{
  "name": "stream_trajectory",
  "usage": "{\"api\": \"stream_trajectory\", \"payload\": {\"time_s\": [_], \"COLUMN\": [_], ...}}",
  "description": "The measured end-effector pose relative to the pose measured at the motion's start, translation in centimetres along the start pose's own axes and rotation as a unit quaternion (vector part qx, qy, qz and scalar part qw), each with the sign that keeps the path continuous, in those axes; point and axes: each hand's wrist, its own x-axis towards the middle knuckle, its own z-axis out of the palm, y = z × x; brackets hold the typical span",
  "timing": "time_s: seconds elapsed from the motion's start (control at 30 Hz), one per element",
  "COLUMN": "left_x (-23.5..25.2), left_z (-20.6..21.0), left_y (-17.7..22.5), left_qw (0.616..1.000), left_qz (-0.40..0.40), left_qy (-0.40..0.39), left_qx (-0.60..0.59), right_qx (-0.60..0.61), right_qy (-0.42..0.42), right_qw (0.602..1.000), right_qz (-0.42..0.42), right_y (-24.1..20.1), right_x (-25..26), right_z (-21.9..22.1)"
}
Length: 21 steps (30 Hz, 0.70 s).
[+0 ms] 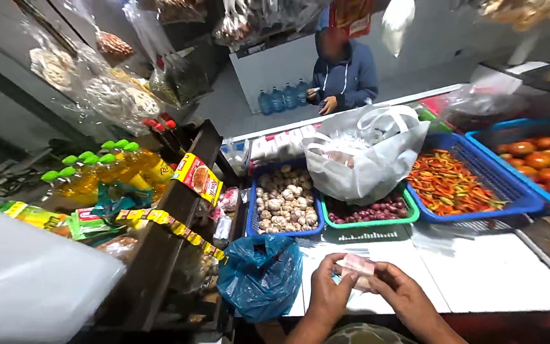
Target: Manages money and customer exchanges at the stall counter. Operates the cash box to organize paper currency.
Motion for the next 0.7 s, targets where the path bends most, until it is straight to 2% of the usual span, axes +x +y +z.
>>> {"api": "stream_trajectory", "payload": {"time_s": [0.17, 0.23, 0.3, 0.37, 0.43, 0.5, 0.57, 0.7], "left_x": [-0.5, -1.0, -1.0, -1.2, -1.3, -1.4, -1.6, -1.7], "left_z": [3.1, 5.3, 7.4, 9.2, 10.5, 11.5, 12.8, 15.3], "left_y": [2.2, 2.6, 2.6, 2.5, 2.3, 2.3, 2.3, 2.4], "left_qw": [0.996, 0.996, 0.998, 0.999, 0.997, 0.991, 0.991, 0.991], "left_qz": [0.081, 0.090, 0.063, -0.002, -0.073, -0.117, -0.113, -0.108], "left_qy": [0.006, -0.005, 0.007, 0.021, 0.003, -0.052, -0.067, 0.052], "left_qx": [-0.027, -0.017, -0.022, -0.032, -0.034, -0.025, -0.013, -0.052], "right_qx": [0.027, 0.043, 0.067, 0.079, 0.073, 0.052, 0.040, 0.052], "right_qy": [-0.056, -0.072, -0.054, -0.018, -0.003, -0.026, -0.057, -0.034], "right_qw": [0.989, 0.984, 0.986, 0.987, 0.988, 0.990, 0.991, 0.993], "right_qz": [0.138, 0.157, 0.143, 0.137, 0.134, 0.127, 0.117, 0.103], "right_y": [-1.8, -2.3, -2.4, -2.3, -2.1, -1.9, -1.8, -1.2], "right_x": [0.0, -0.6, -0.7, -1.0, -1.2, -1.4, -1.5, -1.4], "right_z": [-2.8, -4.8, -6.8, -8.6, -10.4, -11.8, -12.9, -14.0]}}
